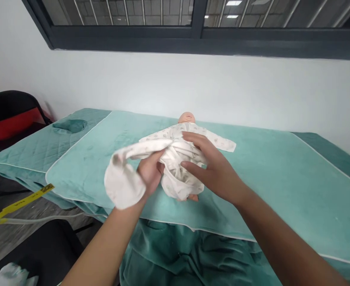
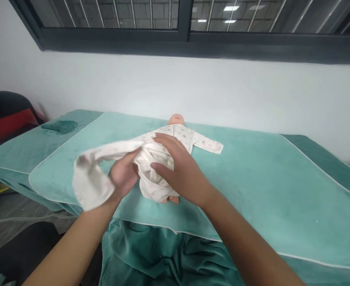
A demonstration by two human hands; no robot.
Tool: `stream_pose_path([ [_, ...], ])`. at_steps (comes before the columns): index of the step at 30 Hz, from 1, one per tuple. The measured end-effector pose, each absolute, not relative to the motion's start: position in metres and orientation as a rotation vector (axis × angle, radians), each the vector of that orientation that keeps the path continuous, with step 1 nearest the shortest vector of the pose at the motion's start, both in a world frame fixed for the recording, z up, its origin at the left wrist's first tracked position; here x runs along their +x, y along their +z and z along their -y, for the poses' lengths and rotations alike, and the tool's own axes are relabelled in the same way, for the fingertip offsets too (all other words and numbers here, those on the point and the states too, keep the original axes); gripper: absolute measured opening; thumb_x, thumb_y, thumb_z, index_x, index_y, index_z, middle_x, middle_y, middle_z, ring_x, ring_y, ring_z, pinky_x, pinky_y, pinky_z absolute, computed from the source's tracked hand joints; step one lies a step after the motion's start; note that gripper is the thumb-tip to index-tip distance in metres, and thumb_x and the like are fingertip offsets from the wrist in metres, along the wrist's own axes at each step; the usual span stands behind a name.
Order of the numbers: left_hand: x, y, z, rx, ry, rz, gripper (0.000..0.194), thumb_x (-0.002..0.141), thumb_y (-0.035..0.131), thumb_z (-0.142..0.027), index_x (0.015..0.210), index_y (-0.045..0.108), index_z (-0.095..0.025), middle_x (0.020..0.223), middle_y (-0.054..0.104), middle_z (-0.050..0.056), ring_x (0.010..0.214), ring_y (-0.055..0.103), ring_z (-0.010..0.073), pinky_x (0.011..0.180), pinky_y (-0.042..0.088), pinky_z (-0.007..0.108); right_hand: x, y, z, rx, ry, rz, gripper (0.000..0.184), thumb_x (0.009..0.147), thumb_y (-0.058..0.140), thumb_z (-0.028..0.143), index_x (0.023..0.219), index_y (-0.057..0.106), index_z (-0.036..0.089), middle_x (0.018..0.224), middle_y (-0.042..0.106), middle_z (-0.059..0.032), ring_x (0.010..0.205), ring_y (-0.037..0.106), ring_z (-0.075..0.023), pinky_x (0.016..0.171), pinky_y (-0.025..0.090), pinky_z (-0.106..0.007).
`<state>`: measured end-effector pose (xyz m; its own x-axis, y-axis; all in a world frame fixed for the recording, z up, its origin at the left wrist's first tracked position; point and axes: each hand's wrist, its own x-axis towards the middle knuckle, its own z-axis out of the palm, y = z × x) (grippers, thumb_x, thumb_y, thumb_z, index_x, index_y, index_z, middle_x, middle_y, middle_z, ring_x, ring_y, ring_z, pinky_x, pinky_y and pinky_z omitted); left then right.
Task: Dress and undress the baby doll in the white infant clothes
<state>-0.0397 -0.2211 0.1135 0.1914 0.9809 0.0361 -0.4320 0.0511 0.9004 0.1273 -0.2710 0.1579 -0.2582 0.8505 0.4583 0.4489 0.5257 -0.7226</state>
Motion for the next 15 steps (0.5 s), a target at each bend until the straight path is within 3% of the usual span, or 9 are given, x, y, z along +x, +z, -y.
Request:
stream_pose_path([
  [3, -0.043, 0.116, 0.220, 0.870, 1.198, -0.650, 0.041, 0.087, 0.050, -0.038, 0.119, 0.064, -0.015, 0.113, 0.072, 0.012, 0.121, 0.060, 0.0308, 0.105, 0.048, 0.047, 0.131, 0.139, 0.263, -1.308, 0.495, 1.743, 0.060, 0.079, 0.073, 0.038, 0.134, 0.049, 0.029, 0.144, 0.048, -0.0061, 0.134, 0.043, -0.0270, 0.113, 0.036, -0.049],
  [7, -0.043, 0.112, 0.220, 0.839, 1.248, -0.714, 0.045, 0.089, 0.043, -0.039, 0.122, 0.064, -0.016, 0.109, 0.074, 0.011, 0.122, 0.060, 0.0315, 0.105, 0.048, 0.048, 0.133, 0.126, 0.259, -1.449, 0.748, 1.454, 0.045, 0.077, 0.074, 0.044, 0.112, 0.056, 0.024, 0.113, 0.064, -0.0072, 0.098, 0.062, -0.0221, 0.083, 0.054, -0.040],
  [10, -0.038, 0.108, 0.222, 0.844, 1.251, -0.747, 0.045, 0.088, 0.044, -0.040, 0.123, 0.064, -0.019, 0.109, 0.074, 0.010, 0.120, 0.061, 0.0311, 0.105, 0.049, 0.049, 0.132, 0.124, 0.259, -1.396, 0.946, 1.410, 0.033, 0.076, 0.073, 0.045, 0.098, 0.061, 0.022, 0.100, 0.065, -0.0054, 0.092, 0.063, -0.0196, 0.076, 0.054, -0.033],
  [15, -0.032, 0.102, 0.225, 0.793, 1.223, -0.672, 0.048, 0.087, 0.048, -0.040, 0.125, 0.062, -0.016, 0.112, 0.073, 0.011, 0.119, 0.062, 0.0324, 0.104, 0.049, 0.051, 0.129, 0.125, 0.259, -1.290, 1.141, 1.386, 0.028, 0.076, 0.073, 0.042, 0.091, 0.064, 0.021, 0.091, 0.064, -0.0033, 0.087, 0.060, -0.0173, 0.072, 0.052, -0.029],
])
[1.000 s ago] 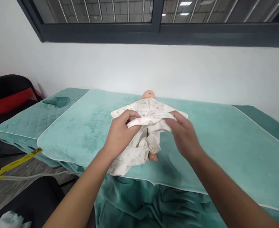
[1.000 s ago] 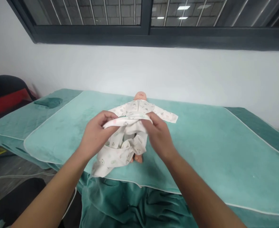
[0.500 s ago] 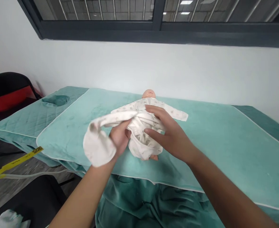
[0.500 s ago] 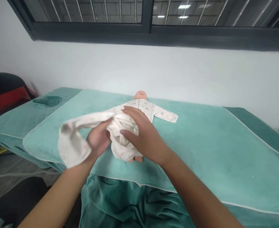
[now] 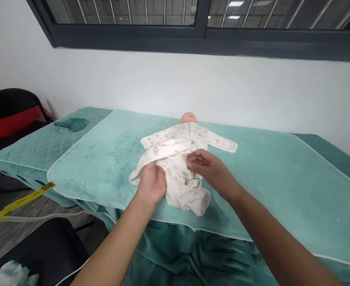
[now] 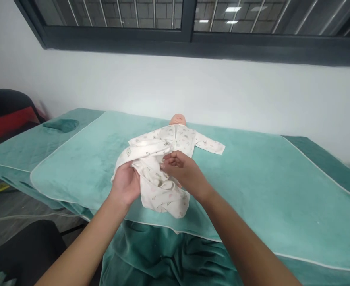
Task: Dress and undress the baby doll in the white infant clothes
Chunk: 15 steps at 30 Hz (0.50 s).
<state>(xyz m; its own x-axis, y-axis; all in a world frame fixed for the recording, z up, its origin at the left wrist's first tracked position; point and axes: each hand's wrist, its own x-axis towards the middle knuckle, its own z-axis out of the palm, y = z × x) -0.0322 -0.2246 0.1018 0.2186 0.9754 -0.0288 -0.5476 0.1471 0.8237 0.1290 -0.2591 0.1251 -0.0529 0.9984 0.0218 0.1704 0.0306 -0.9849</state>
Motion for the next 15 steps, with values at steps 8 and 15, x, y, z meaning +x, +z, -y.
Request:
stream_pose_path([
  [8, -0.039, 0.101, 0.225, 0.773, 1.165, -0.650, 0.048, 0.087, 0.047, -0.042, 0.124, 0.063, -0.016, 0.117, 0.071, 0.011, 0.121, 0.061, 0.0316, 0.106, 0.047, 0.049, 0.131, 0.123, 0.270, -1.156, 1.401, 1.640, 0.028, 0.081, 0.072, 0.043, 0.095, 0.067, 0.020, 0.090, 0.066, -0.0025, 0.081, 0.060, -0.0174, 0.070, 0.050, -0.031],
  [15, -0.047, 0.084, 0.229, 0.804, 1.162, -0.708, 0.047, 0.085, 0.058, -0.040, 0.126, 0.061, -0.018, 0.121, 0.069, 0.011, 0.113, 0.064, 0.0292, 0.097, 0.053, 0.044, 0.135, 0.151, 0.261, -1.118, 0.941, 1.511, 0.020, 0.087, 0.064, 0.041, 0.093, 0.063, 0.022, 0.081, 0.063, -0.0002, 0.072, 0.058, -0.0141, 0.064, 0.047, -0.026],
])
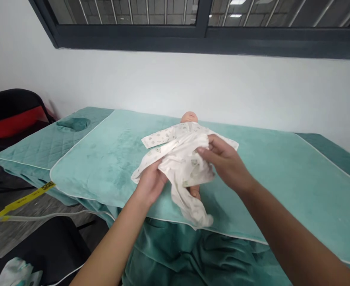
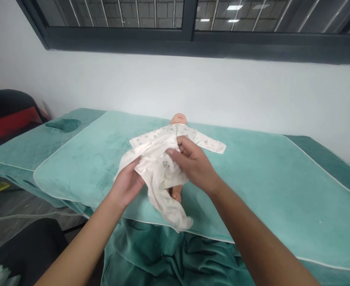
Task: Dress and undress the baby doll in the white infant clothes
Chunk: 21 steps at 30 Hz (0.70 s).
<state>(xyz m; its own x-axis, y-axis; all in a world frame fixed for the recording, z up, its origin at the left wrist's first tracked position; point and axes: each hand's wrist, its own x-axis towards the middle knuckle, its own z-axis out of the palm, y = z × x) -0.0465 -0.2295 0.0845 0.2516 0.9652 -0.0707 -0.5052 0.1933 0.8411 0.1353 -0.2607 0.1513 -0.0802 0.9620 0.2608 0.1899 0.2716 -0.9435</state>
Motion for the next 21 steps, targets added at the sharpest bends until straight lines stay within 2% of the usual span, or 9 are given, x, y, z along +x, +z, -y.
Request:
stream_pose_path([
  [2, -0.055, 0.082, 0.233, 0.965, 0.987, -0.827, 0.045, 0.084, 0.063, -0.043, 0.121, 0.064, -0.019, 0.116, 0.071, 0.011, 0.106, 0.066, 0.0277, 0.089, 0.055, 0.041, 0.139, 0.169, 0.256, -1.113, 0.829, 1.539, 0.020, 0.089, 0.061, 0.041, 0.097, 0.064, 0.023, 0.085, 0.064, -0.0010, 0.075, 0.059, -0.0149, 0.067, 0.048, -0.027],
  [6, -0.077, 0.103, 0.240, 1.473, 0.497, -0.857, 0.037, 0.087, 0.059, -0.049, 0.093, 0.074, -0.016, 0.095, 0.074, 0.009, 0.090, 0.068, 0.0232, 0.084, 0.053, 0.036, 0.149, 0.202, 0.248, -1.114, 0.707, 1.728, 0.027, 0.089, 0.059, 0.041, 0.106, 0.067, 0.021, 0.098, 0.066, -0.0040, 0.086, 0.061, -0.0180, 0.074, 0.049, -0.030],
  [8, -0.084, 0.124, 0.241, 1.606, 0.591, -0.837, 0.035, 0.089, 0.057, -0.048, 0.087, 0.073, -0.017, 0.091, 0.073, 0.007, 0.088, 0.067, 0.0208, 0.085, 0.053, 0.035, 0.152, 0.213, 0.245, -1.129, 0.704, 1.879, 0.030, 0.089, 0.058, 0.041, 0.107, 0.068, 0.020, 0.103, 0.066, -0.0053, 0.090, 0.061, -0.0187, 0.077, 0.049, -0.031],
  [11, -0.084, 0.156, 0.240, 1.626, 1.086, -0.825, 0.029, 0.086, 0.062, -0.044, 0.102, 0.069, -0.020, 0.106, 0.071, 0.007, 0.103, 0.064, 0.0225, 0.091, 0.052, 0.036, 0.150, 0.225, 0.242, -1.167, 0.725, 2.075, 0.030, 0.089, 0.058, 0.043, 0.101, 0.071, 0.019, 0.098, 0.067, -0.0048, 0.088, 0.060, -0.0176, 0.077, 0.047, -0.030],
  [13, -0.075, 0.172, 0.236, 1.684, 1.256, -0.753, 0.044, 0.079, 0.071, -0.041, 0.119, 0.063, -0.025, 0.126, 0.064, 0.007, 0.121, 0.057, 0.0254, 0.099, 0.048, 0.038, 0.144, 0.230, 0.243, -1.186, 0.748, 2.145, 0.030, 0.088, 0.059, 0.045, 0.094, 0.071, 0.019, 0.088, 0.066, -0.0030, 0.083, 0.059, -0.0160, 0.075, 0.045, -0.028],
  [15, -0.064, 0.181, 0.232, 1.800, 1.192, -0.708, 0.058, 0.072, 0.078, -0.041, 0.126, 0.059, -0.028, 0.133, 0.059, 0.005, 0.128, 0.052, 0.0270, 0.103, 0.045, 0.037, 0.138, 0.234, 0.243, -1.190, 0.777, 2.166, 0.032, 0.086, 0.061, 0.049, 0.088, 0.070, 0.018, 0.079, 0.064, -0.0015, 0.078, 0.058, -0.0146, 0.071, 0.044, -0.027],
  [16, -0.058, 0.184, 0.230, 1.841, 1.130, -0.711, 0.058, 0.071, 0.078, -0.041, 0.124, 0.060, -0.028, 0.130, 0.061, 0.005, 0.125, 0.053, 0.0272, 0.102, 0.045, 0.037, 0.137, 0.235, 0.244, -1.191, 0.791, 2.159, 0.034, 0.085, 0.063, 0.050, 0.085, 0.070, 0.017, 0.076, 0.063, -0.0011, 0.075, 0.057, -0.0140, 0.069, 0.043, -0.026],
  [18, -0.049, 0.185, 0.226, 1.861, 1.036, -0.761, 0.044, 0.074, 0.075, -0.042, 0.112, 0.065, -0.023, 0.113, 0.067, 0.005, 0.110, 0.060, 0.0251, 0.093, 0.048, 0.034, 0.136, 0.235, 0.244, -1.212, 0.799, 2.096, 0.035, 0.082, 0.065, 0.051, 0.084, 0.069, 0.017, 0.075, 0.062, -0.0006, 0.071, 0.056, -0.0125, 0.065, 0.042, -0.025],
  [21, -0.045, 0.181, 0.220, 1.733, 1.095, -0.849, 0.027, 0.077, 0.071, -0.042, 0.087, 0.067, -0.017, 0.084, 0.066, 0.001, 0.082, 0.061, 0.0168, 0.074, 0.049, 0.026, 0.143, 0.227, 0.243, -1.284, 0.864, 2.016, 0.033, 0.078, 0.071, 0.049, 0.088, 0.070, 0.018, 0.078, 0.064, -0.0007, 0.068, 0.057, -0.0120, 0.061, 0.043, -0.024],
])
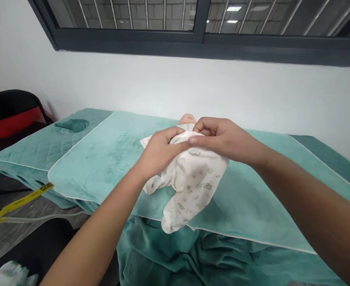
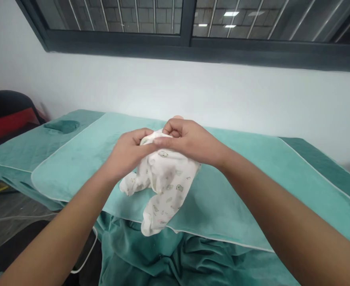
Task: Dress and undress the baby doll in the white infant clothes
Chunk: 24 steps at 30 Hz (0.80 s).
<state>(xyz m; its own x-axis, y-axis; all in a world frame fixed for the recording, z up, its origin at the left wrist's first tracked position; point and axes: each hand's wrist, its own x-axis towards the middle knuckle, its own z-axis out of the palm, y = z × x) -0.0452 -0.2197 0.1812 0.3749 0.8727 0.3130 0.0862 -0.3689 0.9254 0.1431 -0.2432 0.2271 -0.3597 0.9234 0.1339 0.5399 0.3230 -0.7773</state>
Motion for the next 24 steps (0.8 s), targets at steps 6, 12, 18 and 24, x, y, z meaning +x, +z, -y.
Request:
stream_pose_path([
  [6, -0.043, 0.163, 0.216, 1.254, 1.239, -0.757, 0.034, 0.080, 0.068, -0.051, 0.087, 0.062, -0.018, 0.071, 0.061, -0.002, 0.061, 0.055, 0.0110, 0.059, 0.044, 0.022, 0.147, 0.198, 0.246, -1.287, 1.345, 2.232, 0.031, 0.079, 0.069, 0.047, 0.093, 0.075, 0.021, 0.089, 0.072, -0.0032, 0.079, 0.065, -0.0188, 0.068, 0.050, -0.027],
  [12, -0.050, 0.148, 0.228, 1.533, 0.798, -0.709, 0.036, 0.078, 0.071, -0.050, 0.093, 0.070, -0.018, 0.090, 0.071, 0.004, 0.083, 0.065, 0.0195, 0.071, 0.047, 0.026, 0.144, 0.182, 0.236, -1.259, 1.158, 1.764, 0.024, 0.081, 0.065, 0.040, 0.085, 0.071, 0.017, 0.081, 0.069, -0.0015, 0.070, 0.061, -0.0142, 0.064, 0.047, -0.025],
  [18, -0.051, 0.135, 0.228, 1.302, 0.912, -0.786, 0.025, 0.075, 0.074, -0.039, 0.085, 0.069, -0.017, 0.073, 0.068, 0.000, 0.064, 0.060, 0.0151, 0.061, 0.044, 0.024, 0.138, 0.165, 0.235, -1.189, 1.280, 1.514, 0.029, 0.083, 0.065, 0.044, 0.095, 0.070, 0.018, 0.087, 0.070, -0.0023, 0.078, 0.065, -0.0160, 0.068, 0.050, -0.026],
  [24, -0.050, 0.126, 0.223, 0.950, 1.058, -0.731, 0.014, 0.067, 0.073, -0.019, 0.079, 0.067, -0.015, 0.065, 0.064, -0.002, 0.058, 0.058, 0.0114, 0.061, 0.046, 0.022, 0.130, 0.158, 0.250, -1.211, 1.652, 1.942, 0.037, 0.074, 0.077, 0.046, 0.099, 0.073, 0.019, 0.095, 0.073, -0.0035, 0.090, 0.067, -0.0219, 0.078, 0.052, -0.031],
])
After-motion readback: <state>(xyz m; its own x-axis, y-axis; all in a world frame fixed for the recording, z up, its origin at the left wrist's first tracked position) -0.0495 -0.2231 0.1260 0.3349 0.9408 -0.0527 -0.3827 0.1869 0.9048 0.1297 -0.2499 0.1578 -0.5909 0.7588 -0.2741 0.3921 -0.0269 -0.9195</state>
